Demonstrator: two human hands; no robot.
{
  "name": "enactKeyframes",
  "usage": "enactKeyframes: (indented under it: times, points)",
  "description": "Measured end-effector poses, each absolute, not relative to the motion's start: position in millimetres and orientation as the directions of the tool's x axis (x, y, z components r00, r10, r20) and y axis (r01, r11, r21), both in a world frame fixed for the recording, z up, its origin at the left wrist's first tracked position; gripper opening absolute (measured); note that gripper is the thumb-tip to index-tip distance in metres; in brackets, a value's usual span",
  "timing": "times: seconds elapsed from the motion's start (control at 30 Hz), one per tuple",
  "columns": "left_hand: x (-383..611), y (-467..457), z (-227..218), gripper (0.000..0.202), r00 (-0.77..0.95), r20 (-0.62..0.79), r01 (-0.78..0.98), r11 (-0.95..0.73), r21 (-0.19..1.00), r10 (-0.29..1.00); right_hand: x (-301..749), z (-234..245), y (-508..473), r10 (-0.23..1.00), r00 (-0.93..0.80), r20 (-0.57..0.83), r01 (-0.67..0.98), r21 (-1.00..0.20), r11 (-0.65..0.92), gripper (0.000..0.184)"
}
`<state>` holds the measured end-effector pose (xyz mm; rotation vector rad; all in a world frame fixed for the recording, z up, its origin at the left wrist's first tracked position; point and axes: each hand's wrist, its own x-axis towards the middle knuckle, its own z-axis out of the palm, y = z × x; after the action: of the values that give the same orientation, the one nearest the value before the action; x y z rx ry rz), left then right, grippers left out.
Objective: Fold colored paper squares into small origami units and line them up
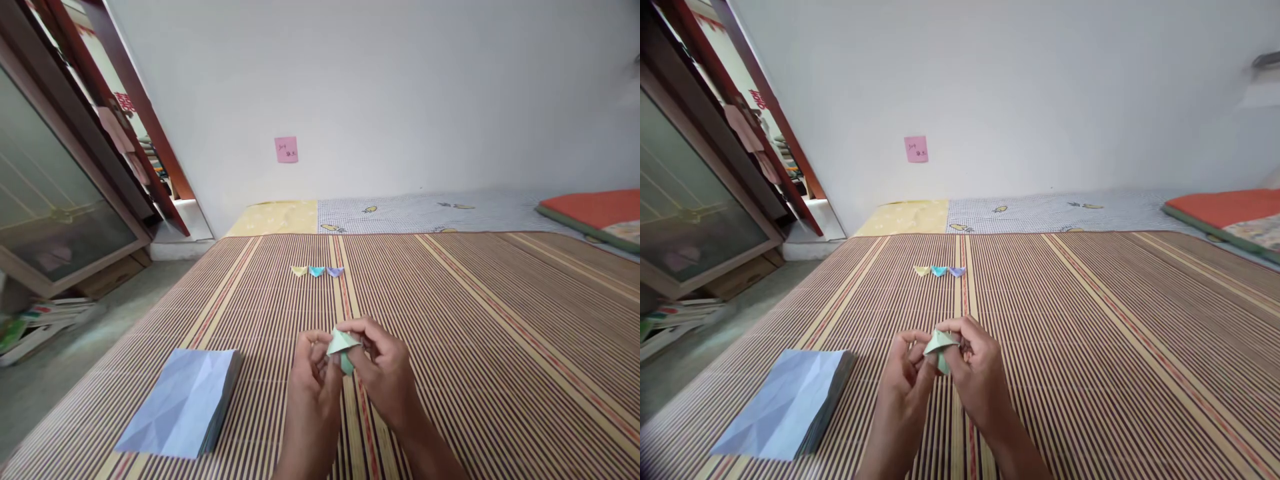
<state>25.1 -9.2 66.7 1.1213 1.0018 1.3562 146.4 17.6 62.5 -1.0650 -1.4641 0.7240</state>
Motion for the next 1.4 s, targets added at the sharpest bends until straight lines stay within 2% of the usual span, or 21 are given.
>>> enactKeyframes:
  times: [0.1,0.2,0.27,0.37,0.57,0.73,0.83,1.0,1.13,1.27,1.4]
  points:
    - [21,-7,64,0.015,-0.089,0.074,-0.23,-0.093,0.969,0.993,149,64,17,0.921,-0.056,0.386,0.102,-0.915,0.39,0.016]
    - [17,-4,61,0.014,-0.091,-0.016,-0.386,-0.021,0.922,0.996,154,67,17,0.907,-0.17,0.386,0.018,-0.919,0.395,0.023]
    - [16,-1,59,0.016,-0.11,-0.065,-0.481,0.004,0.877,0.992,157,69,18,0.888,-0.222,0.403,0.011,-0.91,0.415,0.025]
    - [15,0,58,0.018,-0.184,-0.068,-0.528,-0.04,0.848,0.981,160,70,18,0.874,-0.235,0.426,0.031,-0.895,0.445,0.025]
    - [12,-3,58,0.019,-0.148,-0.006,-0.455,-0.063,0.888,0.989,162,67,20,0.859,-0.155,0.488,0.025,-0.867,0.497,0.014]
    - [9,-4,56,0.021,-0.311,0.057,-0.292,-0.153,0.944,0.949,160,66,21,0.836,-0.18,0.519,0.086,-0.838,0.539,0.015]
    - [7,-3,60,0.021,-0.323,0.066,-0.226,-0.145,0.963,0.944,157,67,20,0.85,-0.151,0.504,0.103,-0.847,0.521,0.012]
    - [-1,2,68,0.023,-0.244,0.051,-0.25,-0.113,0.962,0.968,153,66,20,0.864,-0.168,0.475,0.061,-0.87,0.49,0.017]
    - [-5,5,68,0.018,-0.18,0.096,-0.168,-0.127,0.978,0.979,150,65,22,0.884,-0.072,0.461,0.034,-0.885,0.464,0.008]
    - [-3,4,66,0.017,-0.224,0.166,-0.059,-0.183,0.981,0.96,143,65,19,0.908,-0.028,0.419,-0.015,-0.908,0.418,0.013]
    - [4,-1,67,0.016,-0.273,0.145,-0.085,-0.174,0.981,0.951,135,64,14,0.92,0.026,0.39,-0.04,-0.919,0.391,0.014]
